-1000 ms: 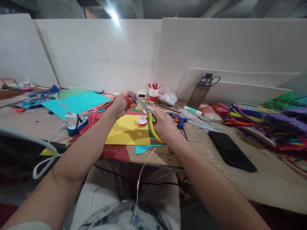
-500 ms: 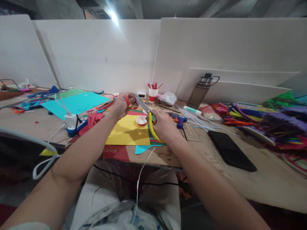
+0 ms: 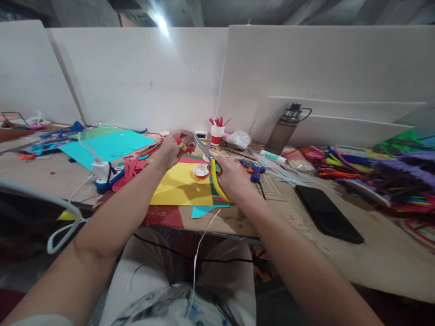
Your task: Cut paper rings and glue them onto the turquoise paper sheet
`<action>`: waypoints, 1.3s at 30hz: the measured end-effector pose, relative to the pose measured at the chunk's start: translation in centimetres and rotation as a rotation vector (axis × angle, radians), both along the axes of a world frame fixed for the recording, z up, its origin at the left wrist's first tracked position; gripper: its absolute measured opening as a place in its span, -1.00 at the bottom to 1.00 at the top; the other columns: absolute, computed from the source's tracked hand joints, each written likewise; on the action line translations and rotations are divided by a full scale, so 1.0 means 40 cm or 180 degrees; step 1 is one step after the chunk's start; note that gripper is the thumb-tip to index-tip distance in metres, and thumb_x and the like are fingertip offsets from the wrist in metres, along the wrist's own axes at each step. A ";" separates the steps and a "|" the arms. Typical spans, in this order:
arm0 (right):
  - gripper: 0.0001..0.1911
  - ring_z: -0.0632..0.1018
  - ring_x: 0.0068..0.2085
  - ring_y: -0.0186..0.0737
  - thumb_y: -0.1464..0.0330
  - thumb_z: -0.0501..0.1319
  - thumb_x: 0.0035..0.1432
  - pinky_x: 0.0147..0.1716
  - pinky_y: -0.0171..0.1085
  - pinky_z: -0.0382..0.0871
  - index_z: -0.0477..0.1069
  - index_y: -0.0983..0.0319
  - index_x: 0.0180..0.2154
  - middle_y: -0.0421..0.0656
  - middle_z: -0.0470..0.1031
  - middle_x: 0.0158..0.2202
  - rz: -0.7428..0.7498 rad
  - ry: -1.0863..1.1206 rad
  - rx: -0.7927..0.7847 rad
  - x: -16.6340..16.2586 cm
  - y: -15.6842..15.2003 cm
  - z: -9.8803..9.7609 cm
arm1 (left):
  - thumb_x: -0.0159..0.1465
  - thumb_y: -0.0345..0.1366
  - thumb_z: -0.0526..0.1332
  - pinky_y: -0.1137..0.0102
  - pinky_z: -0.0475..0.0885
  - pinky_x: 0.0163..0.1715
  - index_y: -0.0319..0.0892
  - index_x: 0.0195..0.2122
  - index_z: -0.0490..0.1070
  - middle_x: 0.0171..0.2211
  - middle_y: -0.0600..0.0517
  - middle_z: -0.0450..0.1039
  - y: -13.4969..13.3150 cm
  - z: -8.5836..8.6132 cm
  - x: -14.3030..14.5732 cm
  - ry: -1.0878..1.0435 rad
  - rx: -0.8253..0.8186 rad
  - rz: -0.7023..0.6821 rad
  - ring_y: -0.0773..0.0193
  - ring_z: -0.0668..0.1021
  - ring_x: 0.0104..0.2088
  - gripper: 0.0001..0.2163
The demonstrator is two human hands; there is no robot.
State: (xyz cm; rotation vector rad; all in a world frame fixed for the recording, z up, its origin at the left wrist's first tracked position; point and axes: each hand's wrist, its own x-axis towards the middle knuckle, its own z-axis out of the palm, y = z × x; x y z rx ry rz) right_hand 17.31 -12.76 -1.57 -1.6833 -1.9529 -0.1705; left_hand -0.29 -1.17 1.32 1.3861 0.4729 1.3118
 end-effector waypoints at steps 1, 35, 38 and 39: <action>-0.60 0.54 -0.19 -0.02 0.17 0.01 0.32 -0.35 -0.24 0.23 0.42 0.20 0.04 0.01 0.58 -0.17 0.0001 0.0002 -0.0013 0.000 0.001 -0.001 | 0.12 -0.32 0.38 0.53 0.36 -0.55 -0.22 -0.45 0.40 -0.52 0.10 0.42 0.002 0.000 -0.001 -0.0103 0.0054 0.0079 0.44 0.47 -0.56 -0.84; -0.67 0.52 -0.30 -0.11 0.14 0.10 0.24 -0.33 -0.25 0.27 0.49 0.22 -0.20 -0.03 0.58 -0.32 0.0308 0.0834 0.0283 0.014 0.027 -0.016 | 0.16 -0.34 0.34 0.58 0.19 -0.68 -0.24 -0.53 0.29 -0.53 0.04 0.43 0.009 -0.005 -0.004 0.0085 -0.0388 -0.0131 0.52 0.37 -0.64 -0.76; -0.63 0.47 -0.44 -0.21 0.02 0.16 0.18 -0.44 -0.29 0.29 0.44 0.19 -0.26 -0.14 0.50 -0.45 0.0431 0.1962 0.0165 0.025 0.044 -0.020 | 0.10 -0.34 0.36 0.57 0.19 -0.68 -0.22 -0.47 0.29 -0.51 0.06 0.46 0.012 -0.011 -0.003 0.0006 -0.0307 0.0042 0.50 0.41 -0.64 -0.79; -0.61 0.43 -0.51 -0.26 -0.01 0.17 0.15 -0.51 -0.31 0.27 0.42 0.18 -0.26 -0.20 0.44 -0.51 0.0475 0.2449 -0.0011 0.026 0.047 -0.019 | 0.08 -0.35 0.35 0.57 0.19 -0.68 -0.21 -0.45 0.28 -0.54 0.08 0.45 0.014 -0.014 -0.002 0.0027 -0.0272 0.0146 0.48 0.42 -0.64 -0.79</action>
